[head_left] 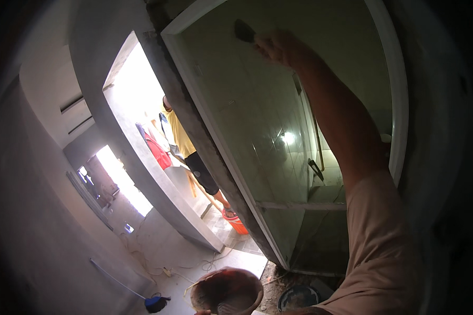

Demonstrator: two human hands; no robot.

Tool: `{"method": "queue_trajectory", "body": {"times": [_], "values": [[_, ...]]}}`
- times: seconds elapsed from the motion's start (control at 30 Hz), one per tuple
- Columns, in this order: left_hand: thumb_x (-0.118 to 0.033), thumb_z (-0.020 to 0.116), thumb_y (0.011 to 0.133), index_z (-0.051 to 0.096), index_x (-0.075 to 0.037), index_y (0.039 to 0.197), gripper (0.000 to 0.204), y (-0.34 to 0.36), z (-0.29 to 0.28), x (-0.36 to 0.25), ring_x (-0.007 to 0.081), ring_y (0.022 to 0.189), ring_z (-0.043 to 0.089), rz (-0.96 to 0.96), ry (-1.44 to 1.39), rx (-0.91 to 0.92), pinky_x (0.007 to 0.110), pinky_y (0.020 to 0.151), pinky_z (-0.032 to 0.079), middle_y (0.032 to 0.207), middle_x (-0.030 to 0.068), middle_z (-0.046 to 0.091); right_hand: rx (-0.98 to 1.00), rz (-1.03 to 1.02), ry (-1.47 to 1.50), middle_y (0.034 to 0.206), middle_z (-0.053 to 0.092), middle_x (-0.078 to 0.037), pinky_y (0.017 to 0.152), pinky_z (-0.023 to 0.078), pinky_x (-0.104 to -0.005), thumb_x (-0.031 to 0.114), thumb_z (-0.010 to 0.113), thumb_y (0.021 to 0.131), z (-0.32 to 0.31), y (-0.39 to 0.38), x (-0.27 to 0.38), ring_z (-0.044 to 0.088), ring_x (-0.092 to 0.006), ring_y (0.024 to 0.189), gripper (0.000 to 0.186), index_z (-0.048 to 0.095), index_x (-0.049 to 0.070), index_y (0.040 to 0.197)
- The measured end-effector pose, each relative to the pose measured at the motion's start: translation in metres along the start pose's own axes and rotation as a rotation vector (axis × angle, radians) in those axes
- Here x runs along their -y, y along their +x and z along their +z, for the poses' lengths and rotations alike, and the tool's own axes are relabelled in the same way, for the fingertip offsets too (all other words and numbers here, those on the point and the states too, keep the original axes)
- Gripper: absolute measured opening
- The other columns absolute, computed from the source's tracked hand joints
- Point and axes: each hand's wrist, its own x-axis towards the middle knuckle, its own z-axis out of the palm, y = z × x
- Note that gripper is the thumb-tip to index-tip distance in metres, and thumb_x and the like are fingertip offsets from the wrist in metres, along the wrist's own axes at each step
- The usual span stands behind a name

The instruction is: The person scoops plaster from a bucket using a trowel and applies it to the wall around a door frame. The person repeatedly scoops and smooths the plaster on the wall surface.

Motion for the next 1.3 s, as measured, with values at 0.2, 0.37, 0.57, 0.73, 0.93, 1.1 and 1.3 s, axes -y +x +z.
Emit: {"method": "queue_trajectory", "body": {"times": [0.2, 0.37, 0.57, 0.73, 0.93, 1.1, 1.3], "values": [[-0.009, 0.061, 0.09, 0.055, -0.002, 0.123, 0.034, -0.028, -0.031, 0.01, 0.032, 0.102, 0.06, 0.002, -0.07, -0.089, 0.047, 0.094, 0.054, 0.111, 0.0143, 0.059, -0.036, 0.087, 0.273, 0.089, 0.066, -0.011, 0.061, 0.053, -0.0266, 0.023, 0.065, 0.097, 0.045, 0.011, 0.059, 0.063, -0.0146, 0.074, 0.028, 0.066, -0.004, 0.105], [-0.011, 0.06, 0.092, 0.053, -0.003, 0.127, 0.036, -0.028, -0.025, 0.019, 0.0313, 0.106, 0.059, 0.001, -0.09, -0.075, 0.046, 0.096, 0.053, 0.115, 0.0143, 0.059, 0.075, 0.151, 0.339, 0.088, 0.07, -0.01, 0.06, 0.052, -0.0266, 0.027, 0.065, 0.097, 0.028, 0.013, 0.084, 0.062, -0.0124, 0.073, 0.032, 0.068, -0.003, 0.106], [-0.012, 0.06, 0.094, 0.051, -0.003, 0.131, 0.039, -0.035, -0.017, 0.03, 0.0306, 0.112, 0.058, 0.005, -0.106, -0.06, 0.045, 0.098, 0.052, 0.119, 0.0142, 0.058, 0.064, 0.104, 0.387, 0.098, 0.072, -0.009, 0.067, 0.053, -0.0288, 0.032, 0.066, 0.097, -0.001, 0.026, 0.071, 0.063, -0.0129, 0.074, 0.036, 0.07, -0.002, 0.109], [-0.014, 0.06, 0.096, 0.049, -0.003, 0.134, 0.041, -0.038, -0.008, 0.042, 0.03, 0.116, 0.058, 0.009, -0.117, -0.019, 0.044, 0.1, 0.051, 0.123, 0.0142, 0.057, 0.068, -0.207, -0.061, 0.102, 0.072, -0.007, 0.073, 0.054, -0.0298, 0.039, 0.063, 0.1, -0.047, 0.04, 0.047, 0.064, -0.0144, 0.082, 0.042, 0.069, 0.002, 0.117], [-0.016, 0.059, 0.098, 0.047, -0.004, 0.138, 0.043, -0.042, -0.012, 0.083, 0.0292, 0.121, 0.057, 0.159, -0.101, 0.207, 0.042, 0.102, 0.05, 0.127, 0.0141, 0.056, -0.084, -0.18, -0.095, 0.097, 0.07, -0.007, 0.073, 0.054, -0.0327, 0.033, 0.06, 0.1, -0.093, -0.019, 0.083, 0.064, -0.0167, 0.083, 0.034, 0.068, 0.003, 0.117], [-0.008, 0.072, 0.082, 0.063, -0.004, 0.111, 0.03, -0.05, 0.089, 0.046, 0.0248, 0.092, 0.06, 0.244, 0.293, 0.103, 0.041, 0.082, 0.058, 0.1, 0.0095, 0.06, -0.228, 0.176, -0.164, 0.094, 0.068, -0.01, 0.074, 0.056, -0.0446, 0.021, 0.057, 0.099, -0.071, -0.159, 0.155, 0.066, -0.0202, 0.085, 0.022, 0.068, 0.004, 0.106], [-0.017, 0.069, 0.09, 0.062, -0.008, 0.109, 0.023, -0.008, 0.154, 0.049, 0.0138, 0.084, 0.058, -0.141, -0.215, 0.045, 0.033, 0.071, 0.051, 0.091, 0.0006, 0.059, -0.004, 0.265, -0.299, 0.093, 0.069, -0.006, 0.063, 0.051, -0.026, 0.021, 0.063, 0.099, -0.042, -0.424, 0.083, 0.062, -0.0125, 0.072, 0.029, 0.067, 0.002, 0.12]]}}
